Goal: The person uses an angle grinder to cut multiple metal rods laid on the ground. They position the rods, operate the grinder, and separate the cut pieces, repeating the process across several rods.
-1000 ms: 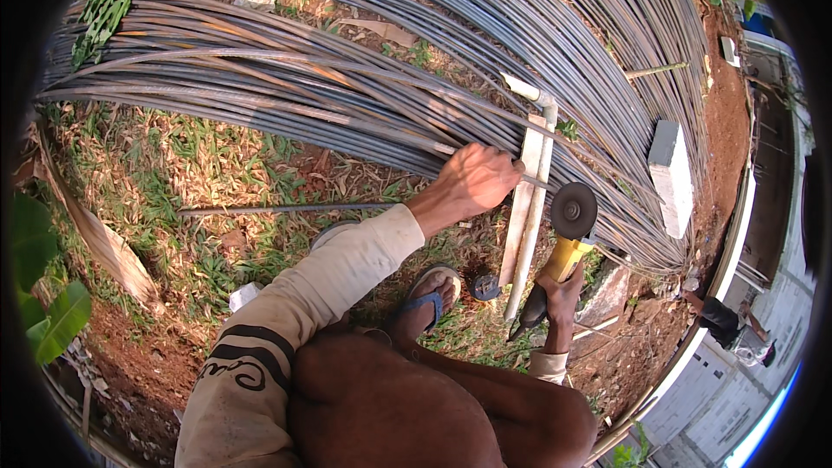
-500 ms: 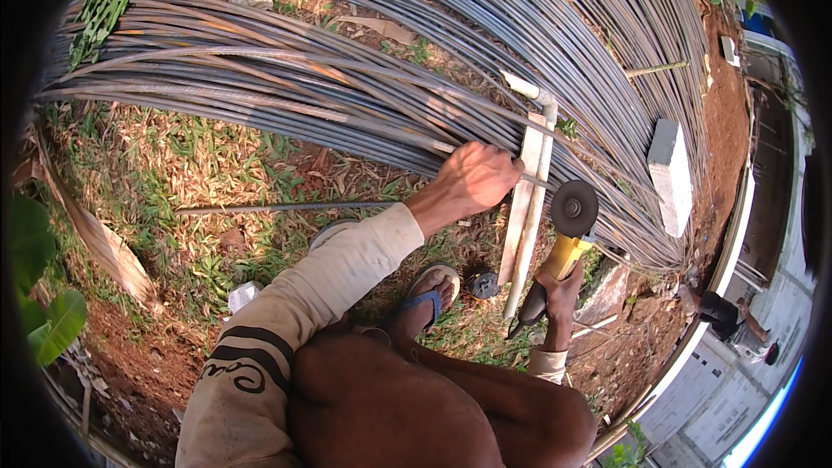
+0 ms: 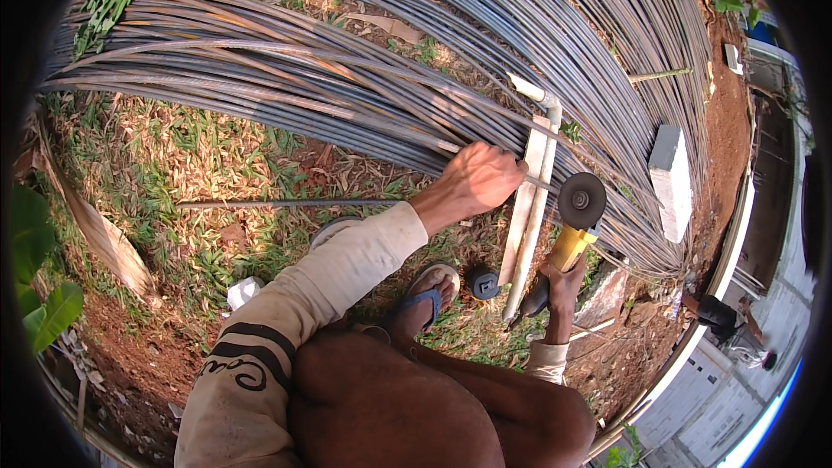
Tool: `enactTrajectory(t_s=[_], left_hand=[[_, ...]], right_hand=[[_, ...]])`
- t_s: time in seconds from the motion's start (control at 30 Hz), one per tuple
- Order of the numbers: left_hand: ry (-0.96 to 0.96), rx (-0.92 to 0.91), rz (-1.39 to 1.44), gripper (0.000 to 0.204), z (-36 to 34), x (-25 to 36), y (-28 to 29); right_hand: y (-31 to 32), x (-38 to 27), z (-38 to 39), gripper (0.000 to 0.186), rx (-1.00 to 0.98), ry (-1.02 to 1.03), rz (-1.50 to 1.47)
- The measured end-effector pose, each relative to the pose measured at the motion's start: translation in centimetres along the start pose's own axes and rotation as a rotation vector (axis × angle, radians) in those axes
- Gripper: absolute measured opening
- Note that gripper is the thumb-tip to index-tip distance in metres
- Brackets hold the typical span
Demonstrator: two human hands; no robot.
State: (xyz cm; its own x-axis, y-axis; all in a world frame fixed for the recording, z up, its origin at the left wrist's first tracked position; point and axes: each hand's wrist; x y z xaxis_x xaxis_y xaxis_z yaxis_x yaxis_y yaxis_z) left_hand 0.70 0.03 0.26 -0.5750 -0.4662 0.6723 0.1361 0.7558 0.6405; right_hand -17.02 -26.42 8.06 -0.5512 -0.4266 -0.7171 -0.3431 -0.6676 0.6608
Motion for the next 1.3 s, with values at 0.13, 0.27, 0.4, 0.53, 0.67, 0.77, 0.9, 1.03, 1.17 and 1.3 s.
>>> enactTrajectory(t_s=[0.13, 0.27, 0.4, 0.53, 0.67, 0.77, 0.9, 1.03, 1.17, 1.3], left_hand=[[0.036, -0.058, 0.000, 0.016, -0.1, 0.2, 0.2], [0.005, -0.113, -0.058, 0.025, -0.3, 0.2, 0.3], [0.007, -0.163, -0.081, 0.028, -0.4, 0.1, 0.1], [0.006, -0.157, -0.078, 0.029, -0.3, 0.1, 0.1], [0.001, -0.160, -0.070, 0.030, -0.3, 0.1, 0.2], [0.010, -0.253, -0.094, 0.030, -0.8, 0.1, 0.1], [0.010, -0.209, -0.083, 0.029, -0.7, 0.1, 0.1], [-0.010, -0.122, -0.060, 0.028, -0.2, 0.0, 0.1], [-0.022, -0.108, -0.081, 0.026, -0.1, 0.0, -0.2], [-0.016, -0.109, -0.073, 0.026, -0.1, -0.1, -0.4]], right_hand=[[0.5, 0.8, 1.2, 0.056, -0.011, 0.040, -0.001], [0.8, 1.5, 2.1, 0.058, -0.032, 0.030, 0.039], [0.3, 2.0, 2.7, 0.061, -0.027, 0.037, -0.021], [0.1, 2.0, 2.5, 0.061, -0.008, 0.037, -0.030], [0.3, 1.4, 1.4, 0.058, -0.041, 0.021, -0.051], [0.3, 0.8, 0.4, 0.056, -0.043, 0.067, -0.047], [0.2, 0.3, -0.5, 0.055, -0.038, 0.103, -0.014], [0.1, 0.2, -1.1, 0.056, -0.034, 0.120, -0.007], [-0.1, 0.1, -1.1, 0.056, -0.037, 0.170, -0.074], [0.2, -0.1, -0.6, 0.056, -0.035, 0.131, -0.045]])
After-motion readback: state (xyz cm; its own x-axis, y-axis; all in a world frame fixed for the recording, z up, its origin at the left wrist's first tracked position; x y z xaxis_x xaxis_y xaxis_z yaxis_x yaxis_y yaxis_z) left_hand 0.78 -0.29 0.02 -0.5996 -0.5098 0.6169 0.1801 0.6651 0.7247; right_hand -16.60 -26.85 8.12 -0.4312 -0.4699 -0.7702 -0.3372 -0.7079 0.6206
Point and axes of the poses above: each hand's wrist, its own z-axis away from the middle knuckle, its own y-axis out of the back of the hand, x = y × z, and after that the axes turned 13 degrees about x, right-handed
